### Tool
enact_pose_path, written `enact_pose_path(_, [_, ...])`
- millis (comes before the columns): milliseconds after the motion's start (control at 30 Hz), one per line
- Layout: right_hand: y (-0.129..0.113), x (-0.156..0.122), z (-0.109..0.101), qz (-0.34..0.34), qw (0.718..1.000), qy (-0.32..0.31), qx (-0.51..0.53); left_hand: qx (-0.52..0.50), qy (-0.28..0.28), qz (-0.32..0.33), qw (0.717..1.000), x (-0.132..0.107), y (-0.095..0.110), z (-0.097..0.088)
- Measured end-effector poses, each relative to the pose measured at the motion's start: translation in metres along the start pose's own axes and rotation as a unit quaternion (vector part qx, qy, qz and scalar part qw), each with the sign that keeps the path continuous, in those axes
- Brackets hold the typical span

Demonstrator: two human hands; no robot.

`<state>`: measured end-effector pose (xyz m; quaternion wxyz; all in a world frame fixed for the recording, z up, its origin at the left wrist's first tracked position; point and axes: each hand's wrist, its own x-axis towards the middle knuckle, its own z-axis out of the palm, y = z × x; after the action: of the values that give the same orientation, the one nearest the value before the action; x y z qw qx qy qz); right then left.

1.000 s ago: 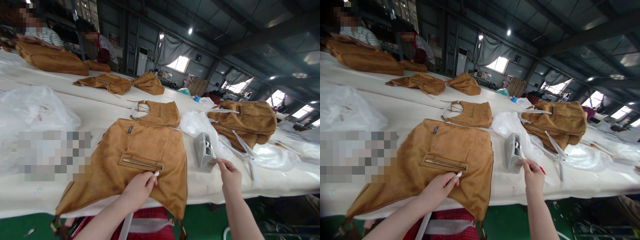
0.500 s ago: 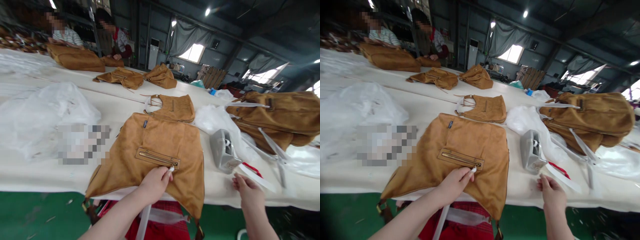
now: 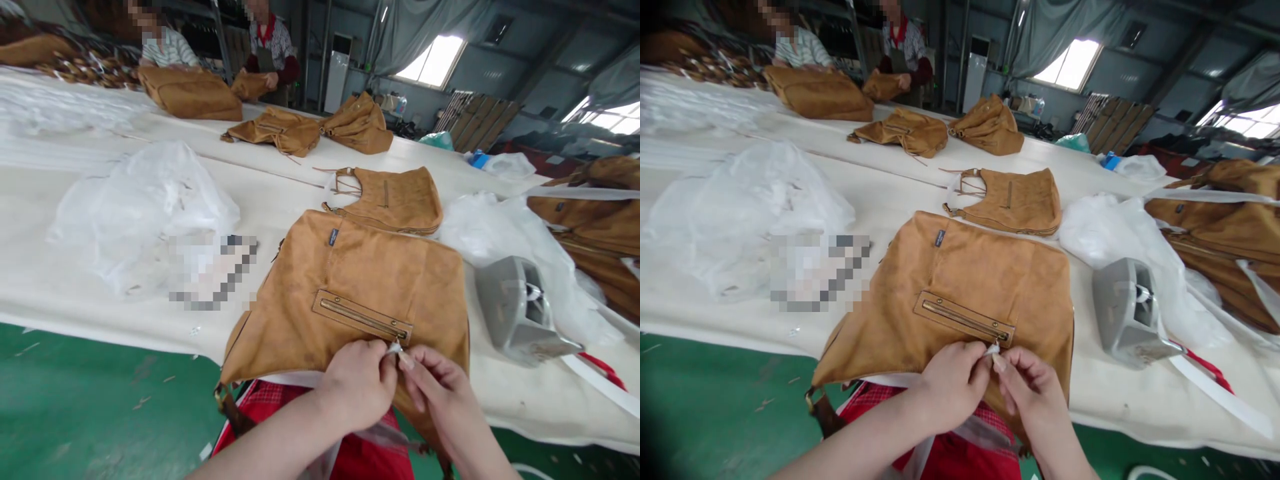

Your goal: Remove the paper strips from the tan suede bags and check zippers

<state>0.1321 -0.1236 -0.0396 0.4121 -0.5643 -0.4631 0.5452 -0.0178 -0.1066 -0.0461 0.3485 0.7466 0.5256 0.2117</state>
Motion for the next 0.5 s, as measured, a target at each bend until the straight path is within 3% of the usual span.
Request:
enact_pose_path(267, [0.001,0.006,-0.007,0.062,0.996,-0.02,-0.055,0.003,-0.018,0.003,1.0,-0.001,-0.002,-0.001])
enact_pose_path(500, [0.004,0.01,-0.006,0.063,0.994,-0.024,-0.082,-0.038,-0.049,0.002,0.998,-0.003,0.001,-0.012])
